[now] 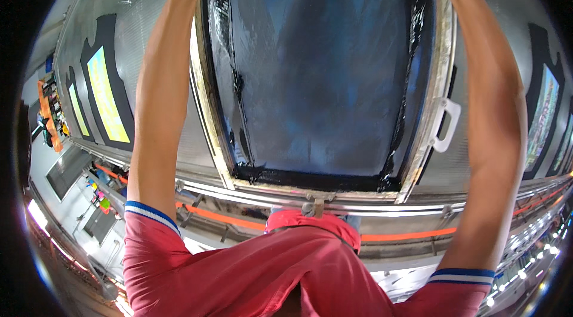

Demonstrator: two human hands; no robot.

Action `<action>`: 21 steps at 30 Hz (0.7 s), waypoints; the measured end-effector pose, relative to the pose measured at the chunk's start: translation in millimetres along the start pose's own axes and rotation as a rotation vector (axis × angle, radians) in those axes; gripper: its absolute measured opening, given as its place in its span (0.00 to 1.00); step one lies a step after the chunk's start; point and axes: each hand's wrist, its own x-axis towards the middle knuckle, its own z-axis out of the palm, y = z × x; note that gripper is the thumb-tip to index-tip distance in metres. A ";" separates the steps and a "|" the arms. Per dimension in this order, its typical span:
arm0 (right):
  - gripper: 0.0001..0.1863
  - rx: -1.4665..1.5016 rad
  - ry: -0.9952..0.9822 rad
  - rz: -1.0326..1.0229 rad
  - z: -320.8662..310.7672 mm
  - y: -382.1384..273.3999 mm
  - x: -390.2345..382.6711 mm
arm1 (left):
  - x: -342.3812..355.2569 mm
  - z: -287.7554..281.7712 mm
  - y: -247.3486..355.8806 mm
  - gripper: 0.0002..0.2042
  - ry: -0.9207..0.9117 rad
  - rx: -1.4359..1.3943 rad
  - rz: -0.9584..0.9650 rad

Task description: The person performs screen printing on a black t-shirt using a squeegee and a screen frame. They repeatedly pull black ink across the mesh to transfer a graphic design onto the fabric. The process involves lifting the screen to check the print and reapplying ink for multiple passes.

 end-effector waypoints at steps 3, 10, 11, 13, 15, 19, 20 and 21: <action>0.12 0.030 0.070 -0.102 24.5 -27.7 -62.4 | -55.6 -39.9 51.2 0.09 -0.193 -0.104 -0.111; 0.19 -0.006 -0.171 -0.111 56.3 -122.8 -255.5 | -253.8 -103.5 162.7 0.21 -0.397 -0.239 -0.265; 0.22 0.067 -0.015 -0.164 66.0 -140.0 -287.9 | -262.4 -137.4 180.9 0.08 -0.534 -0.119 -0.267; 0.27 0.154 -0.221 -0.089 59.2 -168.3 -352.8 | -309.5 -165.0 223.5 0.06 -0.640 -0.198 -0.304; 0.25 0.139 -0.272 -0.057 70.0 -169.2 -427.1 | -359.3 -164.1 278.1 0.09 -0.611 -0.258 -0.297; 0.21 0.162 -0.233 -0.119 58.8 -197.7 -469.8 | -402.0 -190.0 307.1 0.09 -0.601 -0.360 -0.320; 0.22 0.184 -0.244 -0.120 49.4 -202.6 -469.5 | -399.9 -196.2 305.1 0.09 -0.613 -0.341 -0.311; 0.22 0.211 -0.256 -0.118 45.0 -204.9 -470.2 | -398.6 -198.9 306.7 0.09 -0.631 -0.320 -0.301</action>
